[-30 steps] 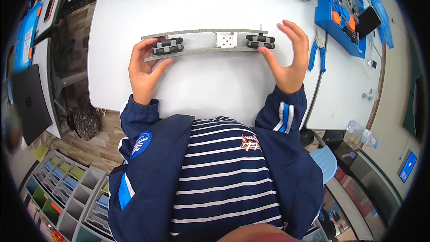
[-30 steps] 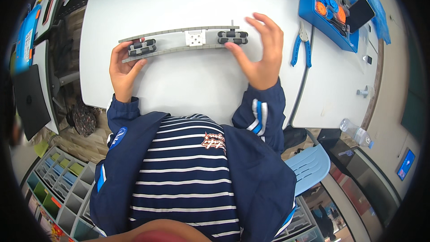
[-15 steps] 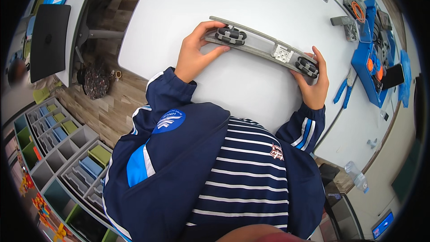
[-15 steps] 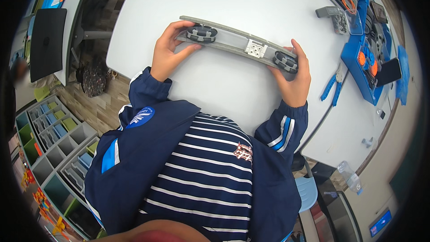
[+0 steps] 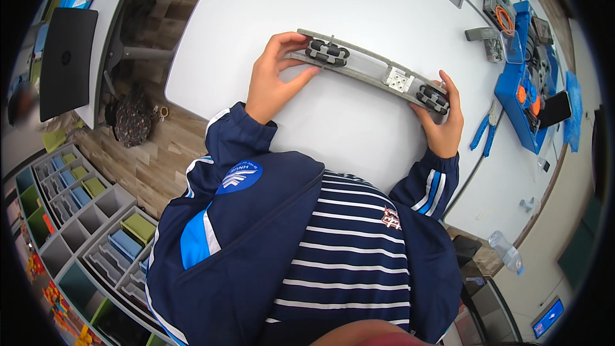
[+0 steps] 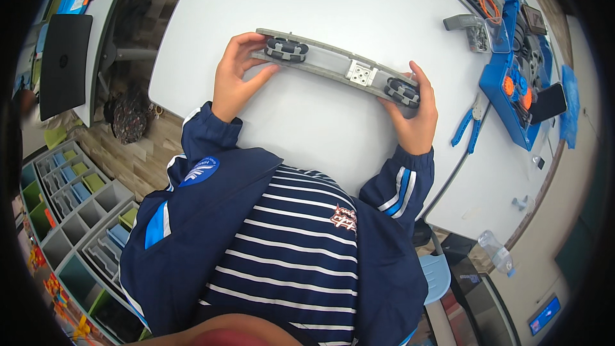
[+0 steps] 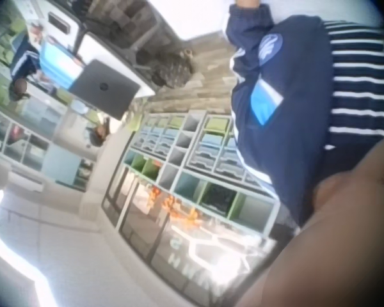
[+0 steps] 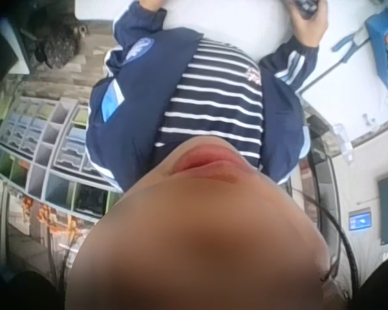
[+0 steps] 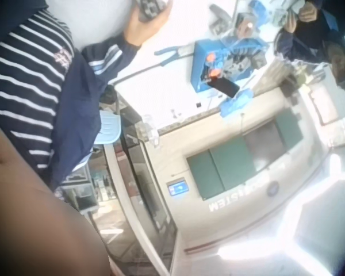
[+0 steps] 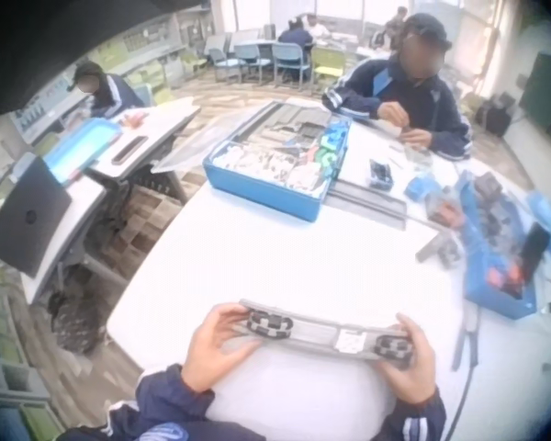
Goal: The person assembles a mechanical structure using gray beams, wheels, and connectors. They attach wheels to the beams, align components, and secure them with pins, then test the rolling motion of the assembled unit on the table.
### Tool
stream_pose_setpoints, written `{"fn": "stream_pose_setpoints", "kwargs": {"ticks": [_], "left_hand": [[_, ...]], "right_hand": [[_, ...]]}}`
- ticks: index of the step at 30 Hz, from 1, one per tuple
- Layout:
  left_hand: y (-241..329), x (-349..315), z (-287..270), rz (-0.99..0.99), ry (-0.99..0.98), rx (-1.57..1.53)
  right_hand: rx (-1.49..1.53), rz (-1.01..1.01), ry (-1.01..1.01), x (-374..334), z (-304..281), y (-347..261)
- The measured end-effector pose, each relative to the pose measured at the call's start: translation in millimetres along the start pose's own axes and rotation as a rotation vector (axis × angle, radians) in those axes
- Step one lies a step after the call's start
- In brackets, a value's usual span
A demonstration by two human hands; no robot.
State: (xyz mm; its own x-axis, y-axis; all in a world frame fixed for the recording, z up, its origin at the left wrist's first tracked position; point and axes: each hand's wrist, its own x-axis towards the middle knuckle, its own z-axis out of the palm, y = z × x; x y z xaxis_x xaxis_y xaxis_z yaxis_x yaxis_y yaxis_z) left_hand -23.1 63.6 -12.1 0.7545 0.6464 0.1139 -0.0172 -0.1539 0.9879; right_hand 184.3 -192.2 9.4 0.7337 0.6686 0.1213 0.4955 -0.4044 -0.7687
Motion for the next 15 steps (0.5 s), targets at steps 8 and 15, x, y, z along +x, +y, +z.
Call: {"fn": "stream_pose_setpoints", "kwargs": {"ticks": [8, 15], "left_hand": [[0.7, 1.9, -1.6, 0.028, 0.044, 0.045], [3.4, 1.8, -4.5, 0.018, 0.085, 0.069]], "right_hand": [[0.044, 0.006, 0.011, 0.7, 0.6, 0.5], [-0.005, -0.005, 0.033, 0.7, -2.8, 6.5]]}}
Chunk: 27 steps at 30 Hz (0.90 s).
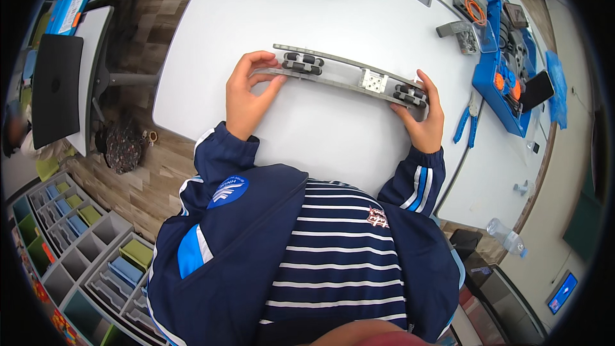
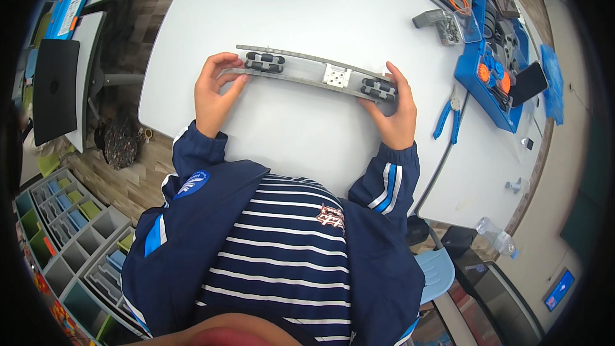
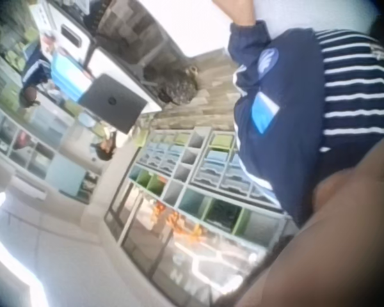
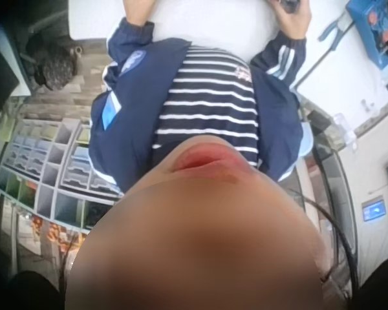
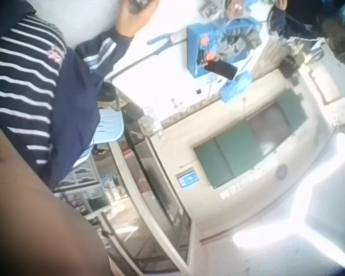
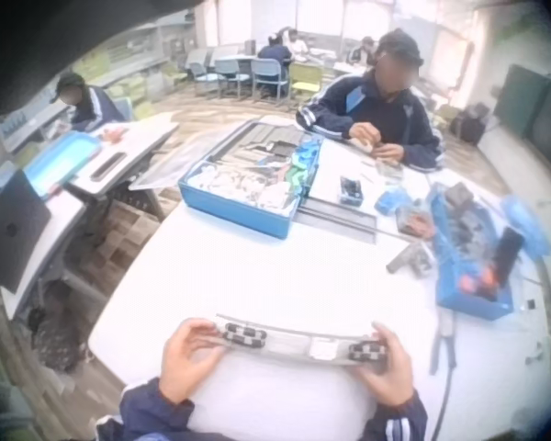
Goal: The person assembles a mechanical structure using gray beams, wheels, and connectors. They attach wheels to the beams, align components, and secure them with pins, then test the rolling motion of the assembled unit on the table.
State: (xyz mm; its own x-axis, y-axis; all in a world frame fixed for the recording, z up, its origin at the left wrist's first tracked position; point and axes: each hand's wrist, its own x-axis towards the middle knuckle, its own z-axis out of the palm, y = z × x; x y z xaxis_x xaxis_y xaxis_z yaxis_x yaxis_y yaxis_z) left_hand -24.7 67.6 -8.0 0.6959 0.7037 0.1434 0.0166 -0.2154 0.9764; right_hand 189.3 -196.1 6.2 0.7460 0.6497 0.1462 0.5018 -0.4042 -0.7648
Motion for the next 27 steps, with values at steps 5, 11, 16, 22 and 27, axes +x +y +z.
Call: {"fn": "stream_pose_setpoints", "kwargs": {"ticks": [5, 11, 16, 22, 27], "left_hand": [[0, 2, -8, -0.014, -0.008, 0.033], [2, 5, -11, 0.025, -0.021, 0.085], [2, 8, -28, 0.051, -0.034, 0.193], [-7, 10, -72, 0.012, 0.136, 0.250], [-17, 14, -92, -0.039, 0.250, 0.144]], "right_hand": [[0.016, -0.022, 0.004, 0, -3, 6], [0.040, 0.025, -0.045, -1, -17, 5], [0.069, 0.034, -0.044, -2, -25, 4], [0.016, 0.039, -0.079, -2, -25, 1], [-0.018, 0.044, -0.081, -2, -23, -1]]}}
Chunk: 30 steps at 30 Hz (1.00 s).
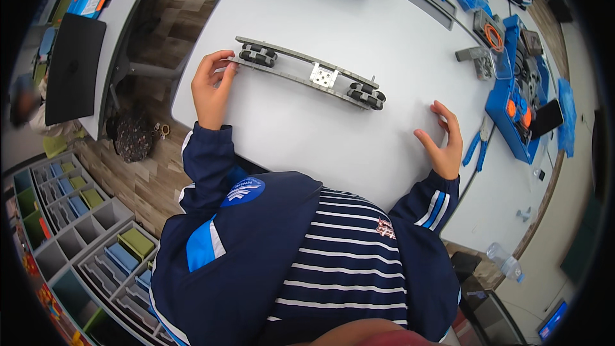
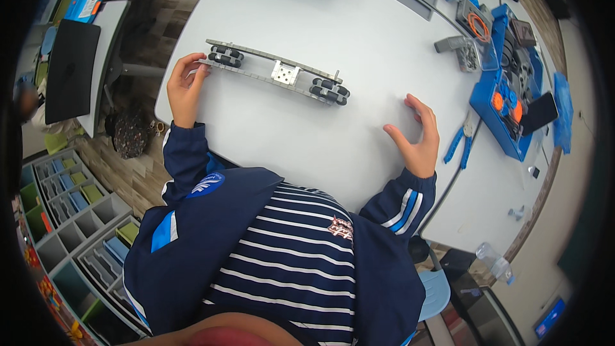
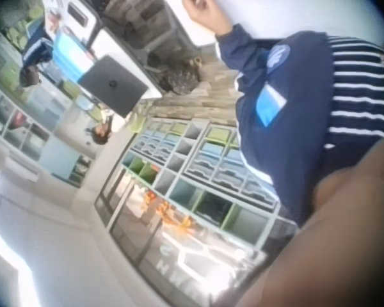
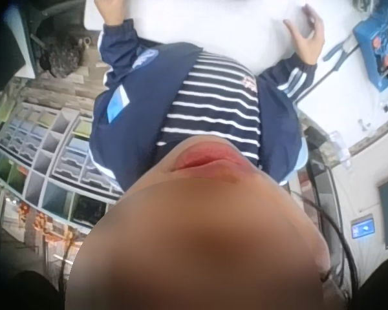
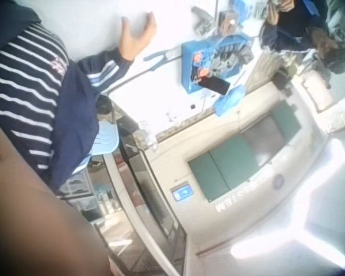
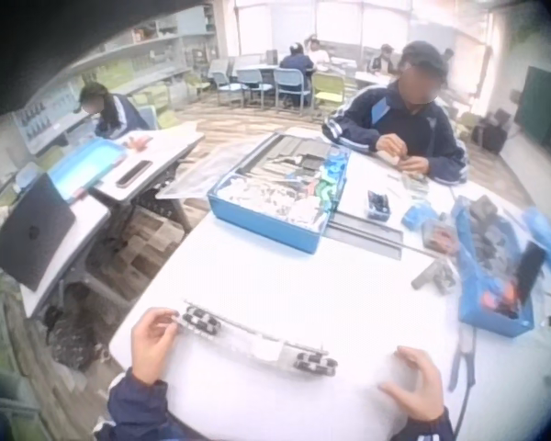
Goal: The person assembles a mechanical structure using gray beams, wheels, and connectors. They attach wheels to the beams, align components, and secure them with pins, then test the rolling motion of the assembled unit on the table.
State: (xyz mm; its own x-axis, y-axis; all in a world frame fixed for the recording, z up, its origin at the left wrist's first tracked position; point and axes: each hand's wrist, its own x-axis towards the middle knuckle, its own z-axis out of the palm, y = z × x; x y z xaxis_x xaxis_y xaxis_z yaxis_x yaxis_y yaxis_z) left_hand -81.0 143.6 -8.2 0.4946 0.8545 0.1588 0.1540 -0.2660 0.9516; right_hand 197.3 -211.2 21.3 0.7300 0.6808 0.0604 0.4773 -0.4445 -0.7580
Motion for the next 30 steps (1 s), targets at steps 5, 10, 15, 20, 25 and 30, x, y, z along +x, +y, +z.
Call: {"fn": "stream_pose_setpoints", "kwargs": {"ticks": [5, 10, 15, 20, 25, 30], "left_hand": [[-1, 0, 6, 0.000, 0.002, -0.036], [11, -14, 35, 0.031, -0.128, -0.030], [31, -13, 74, 0.010, -0.294, -0.105], [40, 24, 96, 0.194, -0.410, 0.059], [41, 67, 132, 0.312, -0.569, 0.081], [44, 81, 181, 0.314, -0.647, 0.016]], "right_hand": [[0.012, -0.026, 0.023, 0, 1, 6], [0.032, -0.058, 0.082, -2, 2, 15], [0.504, 0.201, -0.022, -4, 3, 15], [0.575, 0.358, -0.189, -18, -10, 7], [0.607, 0.363, -0.416, -40, -9, -13], [0.647, 0.314, -0.491, -41, 26, -32]]}}
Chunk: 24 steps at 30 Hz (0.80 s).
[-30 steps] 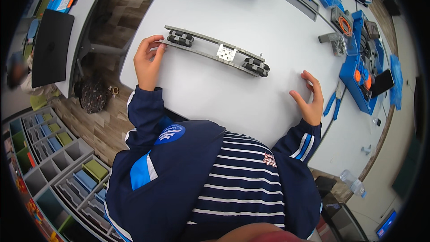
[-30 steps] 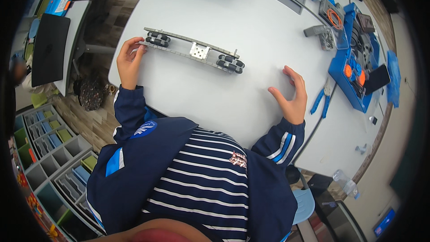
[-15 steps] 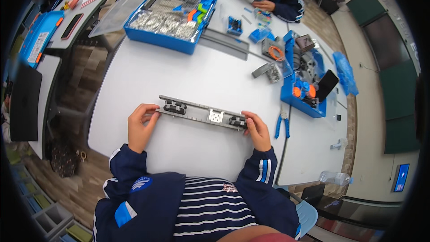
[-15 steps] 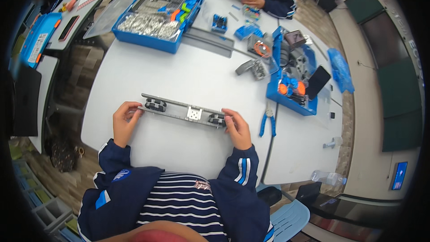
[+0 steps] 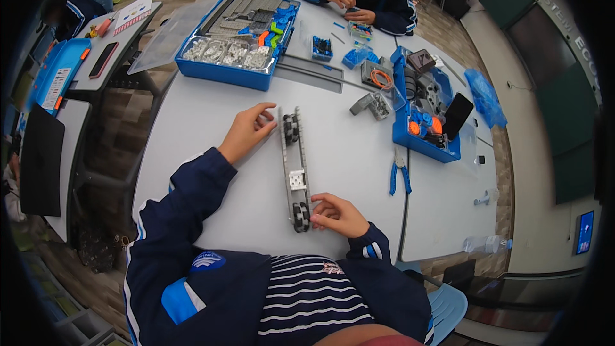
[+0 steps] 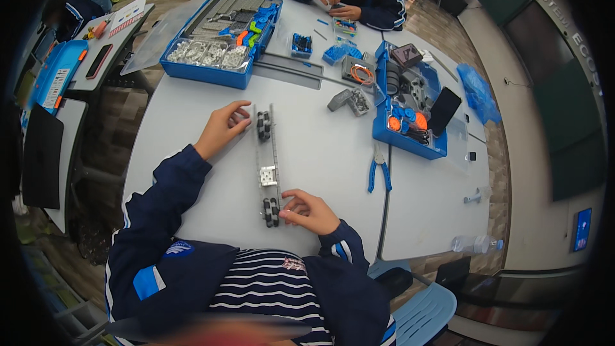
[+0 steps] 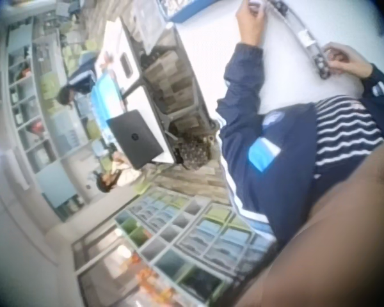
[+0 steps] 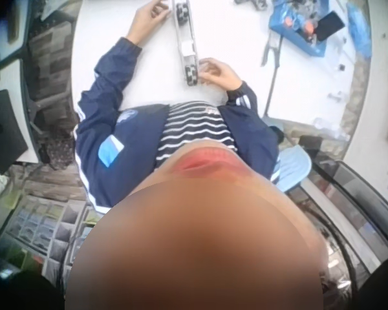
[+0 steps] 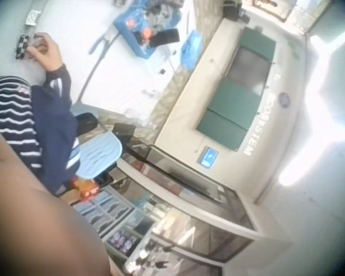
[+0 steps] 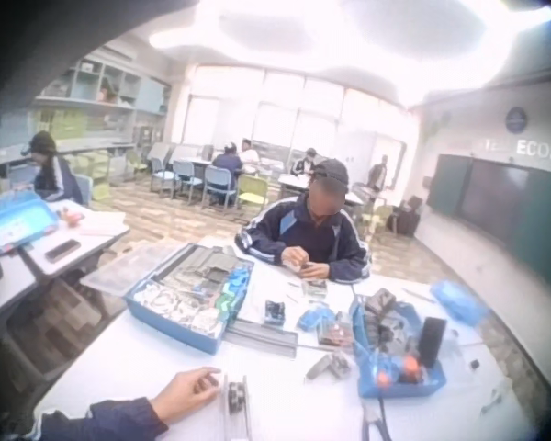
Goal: The person assembles a mechanical structure using gray beams, wheels, and connectors. They attach wheels to the beams, align components, and secure them with pins, then test the rolling motion of the assembled unit on the table.
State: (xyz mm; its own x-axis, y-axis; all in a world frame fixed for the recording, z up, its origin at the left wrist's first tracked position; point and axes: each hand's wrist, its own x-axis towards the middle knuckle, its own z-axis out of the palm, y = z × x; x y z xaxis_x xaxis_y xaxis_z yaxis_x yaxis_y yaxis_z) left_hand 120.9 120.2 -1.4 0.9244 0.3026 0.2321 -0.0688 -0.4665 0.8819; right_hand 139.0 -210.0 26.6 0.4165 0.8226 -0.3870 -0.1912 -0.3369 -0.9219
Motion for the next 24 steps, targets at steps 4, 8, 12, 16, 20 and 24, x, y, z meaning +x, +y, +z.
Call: {"fn": "stream_pose_setpoints", "kwargs": {"ticks": [4, 8, 12, 16, 20, 24], "left_hand": [[-4, -13, 13, -0.028, 0.036, -0.129], [8, -48, 11, -0.203, -0.101, -0.367], [34, -79, 10, -0.273, -0.254, -0.296], [48, -96, 15, -0.463, -0.299, -0.598], [50, -101, 28, -0.443, -0.273, -0.675], [50, -103, 44, -0.427, -0.211, -0.723]], "right_hand": [[0.014, -0.006, -0.014, 13, 9, 4], [0.068, 0.031, 0.033, 21, 3, 5], [0.094, -0.024, 0.165, 28, 3, 4], [0.003, -0.088, 0.249, 32, 7, 4], [0.046, -0.120, 0.264, 35, 9, 4], [0.062, -0.125, 0.276, 36, 8, 6]]}}
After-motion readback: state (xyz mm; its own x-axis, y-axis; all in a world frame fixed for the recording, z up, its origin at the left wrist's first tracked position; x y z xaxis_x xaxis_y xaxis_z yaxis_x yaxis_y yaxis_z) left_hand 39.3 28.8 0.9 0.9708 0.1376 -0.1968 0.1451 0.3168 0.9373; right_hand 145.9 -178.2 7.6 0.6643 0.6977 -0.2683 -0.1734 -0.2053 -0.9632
